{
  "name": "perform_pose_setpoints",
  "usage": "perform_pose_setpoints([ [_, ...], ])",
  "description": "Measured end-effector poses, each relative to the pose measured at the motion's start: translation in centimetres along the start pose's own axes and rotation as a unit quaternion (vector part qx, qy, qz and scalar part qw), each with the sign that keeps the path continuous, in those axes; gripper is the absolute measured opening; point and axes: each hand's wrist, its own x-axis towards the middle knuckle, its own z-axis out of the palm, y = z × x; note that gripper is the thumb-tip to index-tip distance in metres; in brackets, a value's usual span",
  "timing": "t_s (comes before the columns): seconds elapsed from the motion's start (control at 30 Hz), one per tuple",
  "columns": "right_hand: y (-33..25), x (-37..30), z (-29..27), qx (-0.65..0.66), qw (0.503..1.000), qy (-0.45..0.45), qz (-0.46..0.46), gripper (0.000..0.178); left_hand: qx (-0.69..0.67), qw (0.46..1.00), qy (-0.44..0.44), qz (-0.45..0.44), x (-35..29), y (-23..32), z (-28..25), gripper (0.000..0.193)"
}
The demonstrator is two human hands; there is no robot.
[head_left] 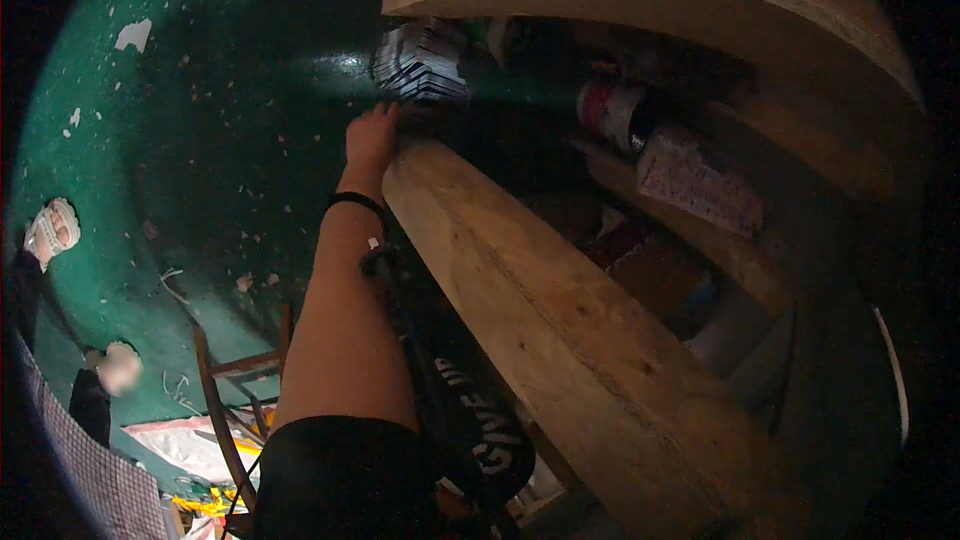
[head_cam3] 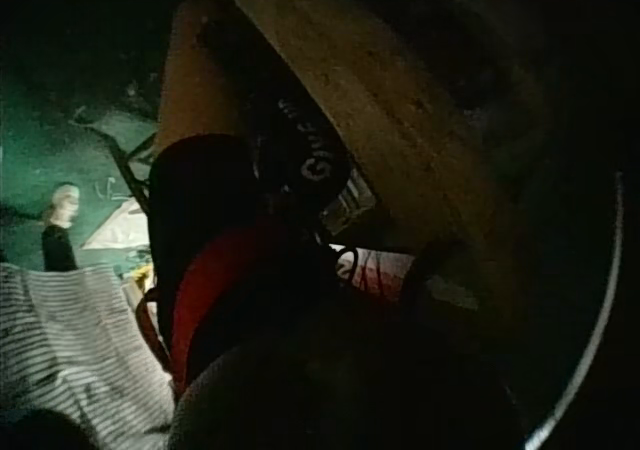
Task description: The user is assembling a green electronic device, likely a heat gun or soldering tool, involving disassembly, wire routing, and soldering.
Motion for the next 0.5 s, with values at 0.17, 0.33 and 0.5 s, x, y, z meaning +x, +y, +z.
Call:
perform_pose_setpoints([
  [0.17, -0.1, 0.1, -0.3, -0.011, 1.000, 0.000, -0.009, 0.049, 0.039, 0.999, -0.006, 0.009, 1.5, 0.8, -1.8, 0.022],
  [0.33, 0.0, 0.5, -0.2, -0.010, 1.000, -0.020, -0.010, 0.049, -0.007, 1.000, 0.017, 0.025, 1.2, 1.4, -3.1, 0.024],
  [0.5, -1.3, 0.5, -1.9, 0.001, 0.999, -0.025, -0.030, 0.050, -0.090, 0.996, 0.003, -0.021, -1.9, -0.7, -6.0, 0.037],
])
